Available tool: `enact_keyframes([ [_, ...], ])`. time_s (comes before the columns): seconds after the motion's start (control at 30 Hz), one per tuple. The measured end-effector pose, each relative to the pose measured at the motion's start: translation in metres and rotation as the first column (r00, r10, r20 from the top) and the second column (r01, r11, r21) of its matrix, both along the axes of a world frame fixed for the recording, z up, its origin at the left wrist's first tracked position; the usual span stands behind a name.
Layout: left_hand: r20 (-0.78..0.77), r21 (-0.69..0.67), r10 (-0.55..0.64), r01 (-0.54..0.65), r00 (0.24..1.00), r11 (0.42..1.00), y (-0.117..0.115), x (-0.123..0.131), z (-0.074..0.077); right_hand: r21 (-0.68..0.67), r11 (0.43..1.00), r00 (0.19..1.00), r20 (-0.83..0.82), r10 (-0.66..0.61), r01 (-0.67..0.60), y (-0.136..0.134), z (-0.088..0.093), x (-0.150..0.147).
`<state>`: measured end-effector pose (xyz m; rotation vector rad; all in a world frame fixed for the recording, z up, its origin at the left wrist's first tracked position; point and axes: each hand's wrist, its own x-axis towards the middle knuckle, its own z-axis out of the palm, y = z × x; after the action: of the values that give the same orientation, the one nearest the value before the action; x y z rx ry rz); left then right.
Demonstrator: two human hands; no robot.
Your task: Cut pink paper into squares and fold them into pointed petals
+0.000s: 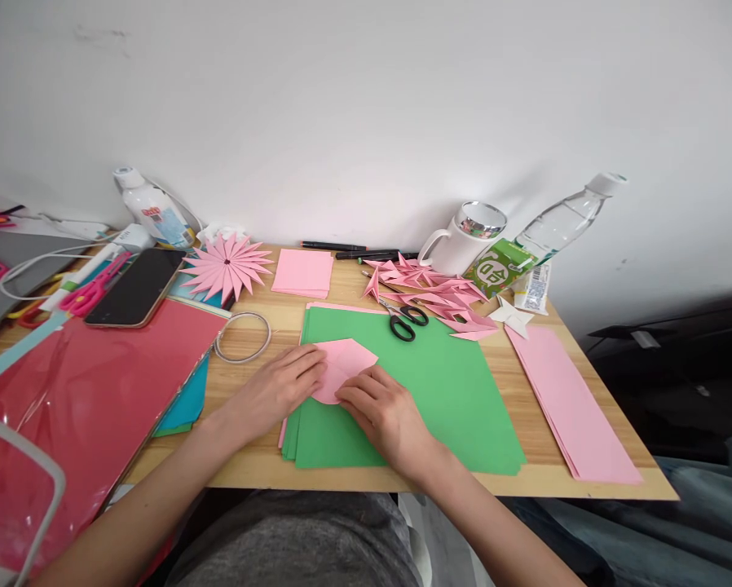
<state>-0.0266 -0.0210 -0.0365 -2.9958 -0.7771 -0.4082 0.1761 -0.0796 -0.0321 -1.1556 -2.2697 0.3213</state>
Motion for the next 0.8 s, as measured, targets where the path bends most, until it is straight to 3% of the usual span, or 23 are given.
enact_keyframes([
  [0.2, 0.047, -0.011, -0.025, 0.026, 0.999, 1.000, 0.001, -0.004, -0.006, -0.034, 0.984, 0.980, -0.099, -0.175, 0.172, 0.007, -0.011, -0.004],
  [0.6, 0.217, -0.190, 0.053, -0.011, 0.975, 0.982, 0.000, -0.001, -0.004, -0.012, 0.965, 0.964, 0.039, -0.262, 0.263, 0.015, -0.013, -0.015],
  [0.8, 0.260, -0.259, 0.101, -0.032, 0.960, 0.965, -0.002, 0.004, -0.001, -0.037, 0.958, 0.958, 0.011, -0.285, 0.285, 0.019, -0.014, -0.016],
])
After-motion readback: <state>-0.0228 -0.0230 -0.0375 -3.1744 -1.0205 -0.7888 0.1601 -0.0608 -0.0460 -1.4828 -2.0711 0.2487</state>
